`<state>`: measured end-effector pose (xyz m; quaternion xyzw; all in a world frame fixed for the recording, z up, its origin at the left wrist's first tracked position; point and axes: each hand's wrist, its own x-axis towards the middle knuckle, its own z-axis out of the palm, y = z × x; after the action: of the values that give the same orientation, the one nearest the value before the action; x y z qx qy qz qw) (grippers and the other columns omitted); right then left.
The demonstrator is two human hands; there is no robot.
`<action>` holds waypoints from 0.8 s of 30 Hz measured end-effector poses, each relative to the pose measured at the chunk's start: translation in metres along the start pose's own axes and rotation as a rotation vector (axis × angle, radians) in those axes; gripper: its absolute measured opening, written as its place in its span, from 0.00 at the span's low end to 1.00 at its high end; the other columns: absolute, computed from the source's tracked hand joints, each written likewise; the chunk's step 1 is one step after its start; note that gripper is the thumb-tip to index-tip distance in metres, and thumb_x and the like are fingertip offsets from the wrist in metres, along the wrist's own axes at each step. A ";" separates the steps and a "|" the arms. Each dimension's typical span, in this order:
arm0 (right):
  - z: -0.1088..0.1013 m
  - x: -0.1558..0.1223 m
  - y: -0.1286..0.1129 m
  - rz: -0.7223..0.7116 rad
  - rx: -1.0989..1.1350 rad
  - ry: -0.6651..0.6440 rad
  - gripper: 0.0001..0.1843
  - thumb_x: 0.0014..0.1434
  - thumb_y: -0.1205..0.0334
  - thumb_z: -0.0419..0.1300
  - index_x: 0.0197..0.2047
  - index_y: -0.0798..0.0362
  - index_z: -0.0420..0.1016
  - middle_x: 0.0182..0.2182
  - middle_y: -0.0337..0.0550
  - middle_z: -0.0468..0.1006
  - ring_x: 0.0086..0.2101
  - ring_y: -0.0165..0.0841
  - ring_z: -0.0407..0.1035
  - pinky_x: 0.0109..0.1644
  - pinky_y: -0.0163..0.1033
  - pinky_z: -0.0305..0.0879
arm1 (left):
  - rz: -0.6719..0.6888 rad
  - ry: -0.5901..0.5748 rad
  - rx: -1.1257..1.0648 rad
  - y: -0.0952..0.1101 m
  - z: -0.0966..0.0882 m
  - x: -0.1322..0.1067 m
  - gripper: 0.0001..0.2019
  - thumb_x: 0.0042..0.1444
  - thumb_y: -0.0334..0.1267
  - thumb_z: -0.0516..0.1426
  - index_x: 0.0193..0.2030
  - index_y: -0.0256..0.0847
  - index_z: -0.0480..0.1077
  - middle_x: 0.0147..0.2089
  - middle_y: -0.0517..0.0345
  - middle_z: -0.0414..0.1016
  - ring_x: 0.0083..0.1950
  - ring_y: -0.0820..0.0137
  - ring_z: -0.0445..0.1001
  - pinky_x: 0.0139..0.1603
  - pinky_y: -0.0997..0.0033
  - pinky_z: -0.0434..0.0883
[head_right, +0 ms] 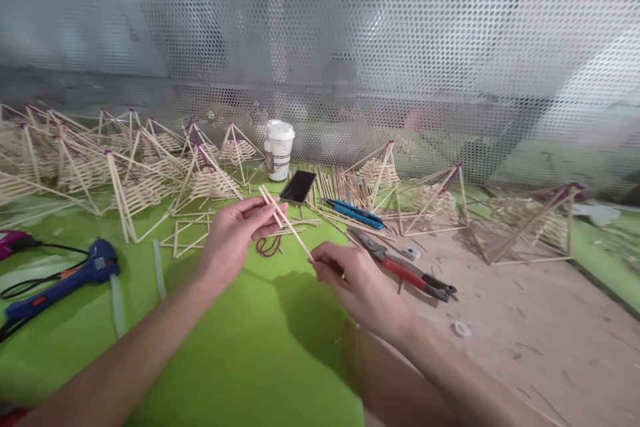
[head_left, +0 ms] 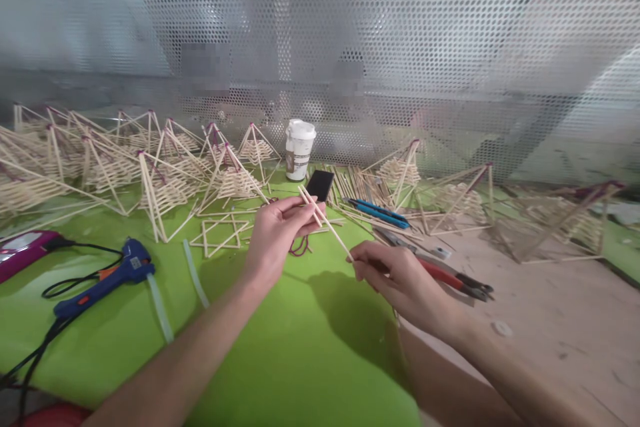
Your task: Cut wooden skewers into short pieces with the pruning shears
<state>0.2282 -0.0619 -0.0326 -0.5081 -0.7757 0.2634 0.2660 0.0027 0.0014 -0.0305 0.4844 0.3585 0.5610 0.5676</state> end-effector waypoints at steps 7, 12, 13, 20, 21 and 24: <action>0.002 -0.001 -0.001 -0.009 -0.006 -0.020 0.11 0.73 0.62 0.53 0.40 0.50 0.75 0.31 0.39 0.78 0.29 0.31 0.67 0.33 0.37 0.58 | -0.009 0.003 -0.005 0.002 0.001 -0.002 0.14 0.57 0.41 0.71 0.48 0.38 0.83 0.50 0.45 0.86 0.49 0.61 0.86 0.53 0.57 0.84; 0.004 -0.001 -0.002 -0.013 0.007 -0.015 0.10 0.71 0.64 0.54 0.39 0.51 0.75 0.30 0.39 0.78 0.28 0.31 0.68 0.32 0.36 0.58 | 0.012 -0.011 -0.017 -0.002 -0.001 -0.002 0.14 0.57 0.42 0.71 0.47 0.38 0.83 0.49 0.46 0.86 0.49 0.60 0.86 0.52 0.59 0.85; 0.004 -0.001 -0.002 -0.015 0.010 -0.017 0.10 0.71 0.64 0.54 0.39 0.51 0.75 0.30 0.39 0.78 0.28 0.31 0.68 0.32 0.36 0.58 | 0.015 -0.013 -0.015 -0.003 -0.001 -0.001 0.14 0.57 0.42 0.71 0.47 0.38 0.83 0.49 0.46 0.86 0.49 0.60 0.86 0.51 0.59 0.85; 0.004 0.000 -0.002 0.026 0.015 -0.056 0.10 0.70 0.64 0.55 0.40 0.51 0.77 0.29 0.38 0.78 0.27 0.31 0.66 0.31 0.37 0.56 | -0.011 -0.019 -0.010 -0.003 0.002 -0.002 0.13 0.56 0.43 0.72 0.43 0.38 0.82 0.46 0.46 0.87 0.46 0.60 0.86 0.50 0.59 0.85; 0.004 0.000 -0.003 0.038 0.028 -0.061 0.11 0.71 0.61 0.55 0.39 0.51 0.78 0.29 0.38 0.77 0.27 0.30 0.65 0.31 0.37 0.56 | -0.024 -0.024 -0.006 -0.003 0.004 -0.003 0.13 0.56 0.43 0.72 0.43 0.38 0.82 0.45 0.46 0.87 0.46 0.60 0.86 0.50 0.59 0.85; 0.005 0.000 -0.006 0.056 0.117 -0.045 0.15 0.73 0.54 0.56 0.38 0.52 0.78 0.29 0.37 0.76 0.28 0.30 0.63 0.31 0.37 0.54 | -0.066 -0.079 0.006 -0.006 0.012 -0.008 0.13 0.55 0.45 0.72 0.42 0.39 0.82 0.44 0.47 0.87 0.46 0.59 0.87 0.51 0.59 0.84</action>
<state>0.2211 -0.0649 -0.0320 -0.5071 -0.7503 0.3269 0.2701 0.0153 -0.0076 -0.0337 0.4956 0.3532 0.5216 0.5980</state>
